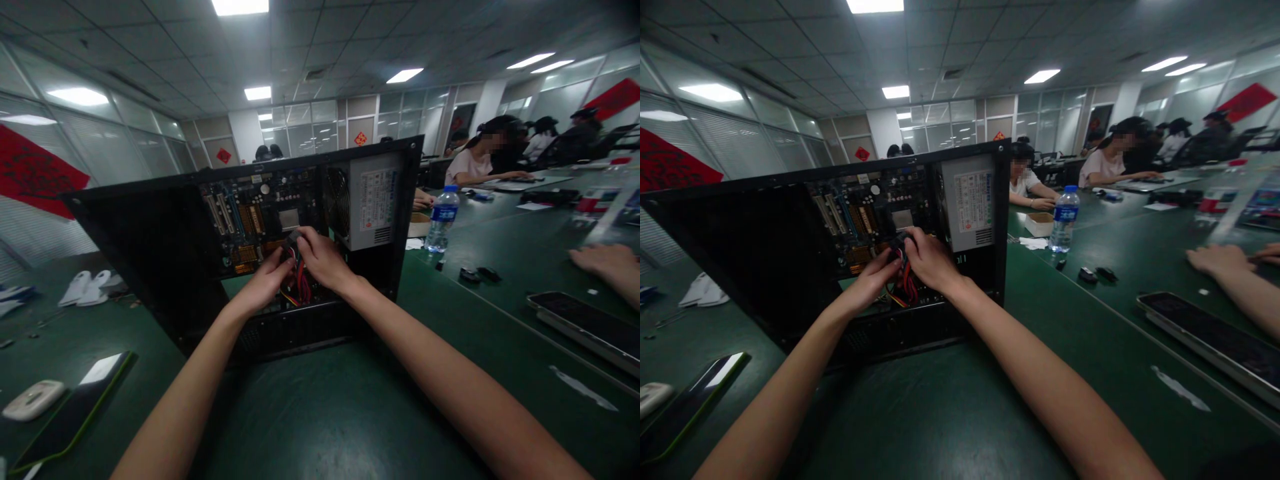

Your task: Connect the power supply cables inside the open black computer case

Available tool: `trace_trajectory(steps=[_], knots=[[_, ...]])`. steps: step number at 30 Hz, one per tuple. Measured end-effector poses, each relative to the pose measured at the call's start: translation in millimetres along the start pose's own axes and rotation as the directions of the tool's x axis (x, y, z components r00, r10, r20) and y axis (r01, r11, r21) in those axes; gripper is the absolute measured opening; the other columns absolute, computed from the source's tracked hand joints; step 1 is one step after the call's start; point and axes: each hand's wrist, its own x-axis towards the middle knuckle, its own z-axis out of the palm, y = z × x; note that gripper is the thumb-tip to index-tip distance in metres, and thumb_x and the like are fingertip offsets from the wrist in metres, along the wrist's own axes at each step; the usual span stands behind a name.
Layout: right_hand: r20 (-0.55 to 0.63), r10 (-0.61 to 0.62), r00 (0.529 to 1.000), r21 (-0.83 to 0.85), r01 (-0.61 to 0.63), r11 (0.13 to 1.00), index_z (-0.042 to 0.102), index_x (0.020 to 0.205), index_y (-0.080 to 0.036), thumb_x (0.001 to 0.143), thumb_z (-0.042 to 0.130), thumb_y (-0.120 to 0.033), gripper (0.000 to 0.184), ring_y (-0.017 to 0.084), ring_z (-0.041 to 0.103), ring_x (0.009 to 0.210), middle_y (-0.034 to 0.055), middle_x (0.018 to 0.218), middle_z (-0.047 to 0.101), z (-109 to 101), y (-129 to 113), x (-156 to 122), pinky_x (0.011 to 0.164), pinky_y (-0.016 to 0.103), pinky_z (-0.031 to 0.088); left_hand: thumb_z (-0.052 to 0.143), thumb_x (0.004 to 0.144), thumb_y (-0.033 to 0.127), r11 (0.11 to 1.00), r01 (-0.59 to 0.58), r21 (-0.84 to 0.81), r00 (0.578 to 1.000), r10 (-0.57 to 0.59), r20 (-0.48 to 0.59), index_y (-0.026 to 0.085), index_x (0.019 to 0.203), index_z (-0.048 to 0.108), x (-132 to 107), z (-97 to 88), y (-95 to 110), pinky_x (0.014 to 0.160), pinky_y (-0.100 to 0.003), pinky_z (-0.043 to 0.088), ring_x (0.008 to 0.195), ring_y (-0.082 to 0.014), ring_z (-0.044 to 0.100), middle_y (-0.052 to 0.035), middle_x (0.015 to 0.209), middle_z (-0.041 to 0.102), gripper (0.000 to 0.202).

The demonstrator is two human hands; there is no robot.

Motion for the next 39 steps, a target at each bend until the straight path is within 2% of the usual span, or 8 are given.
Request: trace_trajectory(steps=[3, 11, 14, 17, 21, 24, 29, 39], knots=[[0.052, 0.102, 0.993, -0.048, -0.099, 0.994, 0.058, 0.117, -0.019, 0.104, 0.038, -0.03, 0.026, 0.021, 0.065, 0.103, 0.0092, 0.108, 0.071, -1, -2, 1, 0.087, 0.03, 0.044, 0.064, 0.084, 0.047, 0.997, 0.021, 0.07, 0.999, -0.017, -0.049, 0.017, 0.112, 0.061, 3, 0.3, -2, 0.065, -0.027, 0.046, 0.071, -0.0165, 0.055, -0.0025, 0.086, 0.063, 0.041], [-0.076, 0.278, 0.958, 0.013, -0.278, 0.961, 0.053, 0.124, -0.014, 0.105, 0.032, -0.027, 0.032, 0.022, 0.063, 0.109, 0.0136, 0.116, 0.068, -1, -1, 8, 0.09, 0.031, 0.044, 0.055, 0.086, 0.054, 0.973, 0.098, 0.211, 0.991, -0.075, -0.115, 0.015, 0.094, 0.07, 7, -5.5, -1, 0.068, -0.03, 0.047, 0.07, -0.0198, 0.061, -0.0046, 0.073, 0.066, 0.043], [-0.072, 0.323, 0.944, -0.038, -0.326, 0.945, 0.055, 0.125, -0.013, 0.105, 0.033, -0.027, 0.033, 0.024, 0.064, 0.109, 0.0151, 0.115, 0.069, -1, -2, 10, 0.089, 0.032, 0.045, 0.048, 0.088, 0.056, 0.972, 0.105, 0.208, 0.99, -0.083, -0.114, 0.013, 0.096, 0.071, 8, -8.7, -4, 0.069, -0.032, 0.048, 0.069, -0.0203, 0.062, -0.005, 0.073, 0.067, 0.049], [-0.037, 0.358, 0.933, -0.118, -0.36, 0.926, 0.056, 0.124, -0.012, 0.105, 0.036, -0.027, 0.032, 0.026, 0.065, 0.108, 0.0164, 0.114, 0.07, -3, -4, 10, 0.087, 0.032, 0.044, 0.039, 0.09, 0.056, 0.96, 0.132, 0.249, 0.988, -0.107, -0.112, 0.013, 0.085, 0.071, 8, -11.2, -6, 0.068, -0.032, 0.046, 0.065, -0.0198, 0.061, -0.0058, 0.068, 0.066, 0.053], [0.015, 0.358, 0.934, -0.203, -0.347, 0.916, 0.06, 0.121, -0.013, 0.104, 0.039, -0.028, 0.031, 0.026, 0.067, 0.105, 0.0154, 0.113, 0.071, -4, -6, 9, 0.082, 0.031, 0.044, 0.031, 0.093, 0.048, 0.844, 0.186, 0.503, 0.983, -0.154, -0.104, 0.018, 0.068, 0.067, 9, -10.9, -6, 0.067, -0.032, 0.043, 0.065, -0.0206, 0.06, -0.0069, 0.064, 0.065, 0.054], [0.082, 0.332, 0.94, -0.268, -0.3, 0.916, 0.067, 0.107, -0.015, 0.1, 0.044, -0.03, 0.028, 0.026, 0.069, 0.099, 0.0136, 0.106, 0.074, -2, -4, 7, 0.076, 0.031, 0.044, 0.036, 0.092, 0.046, 0.728, 0.247, 0.64, 0.967, -0.23, -0.112, 0.02, 0.057, 0.061, 8, -7.3, -7, 0.064, -0.032, 0.04, 0.064, -0.0226, 0.06, -0.0082, 0.061, 0.064, 0.051], [0.159, 0.358, 0.92, -0.343, -0.289, 0.894, 0.073, 0.099, -0.015, 0.096, 0.048, -0.031, 0.03, 0.027, 0.07, 0.093, 0.0153, 0.102, 0.076, 4, 1, 4, 0.072, 0.032, 0.044, 0.039, 0.094, 0.038, 0.556, 0.263, 0.789, 0.957, -0.251, -0.143, 0.019, 0.065, 0.064, 7, -3.9, -14, 0.067, -0.033, 0.04, 0.076, -0.0266, 0.066, -0.0143, 0.075, 0.071, 0.043], [0.128, 0.375, 0.918, -0.327, -0.318, 0.89, 0.073, 0.101, -0.016, 0.095, 0.046, -0.031, 0.031, 0.028, 0.071, 0.093, 0.015, 0.102, 0.076, 4, -3, 3, 0.07, 0.033, 0.044, 0.036, 0.096, 0.044, 0.513, 0.255, 0.82, 0.945, -0.311, -0.099, 0.017, 0.068, 0.068, 17, -5.0, -16, 0.062, -0.032, 0.039, 0.067, -0.0254, 0.065, -0.016, 0.074, 0.073, 0.05]])
